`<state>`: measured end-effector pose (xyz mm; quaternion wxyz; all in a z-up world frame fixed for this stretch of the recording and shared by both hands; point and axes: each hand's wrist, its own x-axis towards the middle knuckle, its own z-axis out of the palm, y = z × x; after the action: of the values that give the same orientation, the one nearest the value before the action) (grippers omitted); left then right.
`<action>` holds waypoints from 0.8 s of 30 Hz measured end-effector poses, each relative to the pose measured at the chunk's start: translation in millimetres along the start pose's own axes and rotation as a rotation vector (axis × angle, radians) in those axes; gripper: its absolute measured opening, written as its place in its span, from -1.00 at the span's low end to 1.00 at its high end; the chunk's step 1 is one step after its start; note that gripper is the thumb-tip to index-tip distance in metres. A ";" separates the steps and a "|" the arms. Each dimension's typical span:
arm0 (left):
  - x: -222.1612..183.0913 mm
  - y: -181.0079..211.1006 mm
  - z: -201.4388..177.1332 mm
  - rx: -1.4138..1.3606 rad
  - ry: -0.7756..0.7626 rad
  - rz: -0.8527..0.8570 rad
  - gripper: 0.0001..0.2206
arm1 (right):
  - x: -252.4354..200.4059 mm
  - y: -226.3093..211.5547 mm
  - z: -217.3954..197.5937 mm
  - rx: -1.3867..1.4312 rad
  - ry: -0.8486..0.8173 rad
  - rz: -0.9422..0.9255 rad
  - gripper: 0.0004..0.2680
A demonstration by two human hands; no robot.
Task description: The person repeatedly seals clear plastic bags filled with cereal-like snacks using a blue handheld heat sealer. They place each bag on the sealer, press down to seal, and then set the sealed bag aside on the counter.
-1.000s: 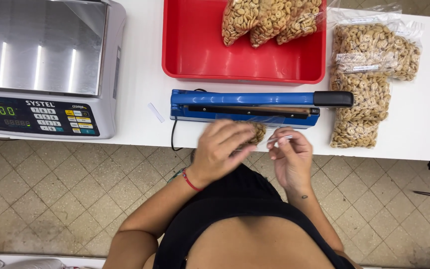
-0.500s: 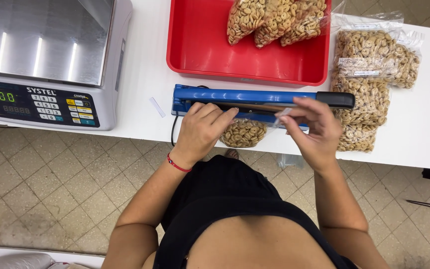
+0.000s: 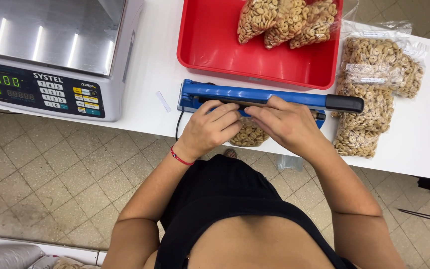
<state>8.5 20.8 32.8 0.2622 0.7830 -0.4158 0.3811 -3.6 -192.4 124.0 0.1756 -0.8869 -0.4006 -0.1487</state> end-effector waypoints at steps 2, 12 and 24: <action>1.2 -0.1 -1.6 -0.020 -0.014 -0.001 -0.90 | -4.5 3.7 2.3 -0.052 0.013 -0.024 -0.92; 3.3 -6.1 -22.0 -0.453 -0.304 -0.312 -0.97 | -13.3 5.3 8.3 -0.207 -0.119 -0.094 -0.94; 6.1 -5.5 -20.0 -0.491 -0.271 -0.346 -0.95 | -9.7 -10.3 -17.0 -0.245 -0.177 0.047 -0.91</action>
<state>7.8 35.4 48.7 0.4462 0.7990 -0.3873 0.1120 -19.7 -199.8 137.2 0.0337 -0.9205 -0.3724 -0.1137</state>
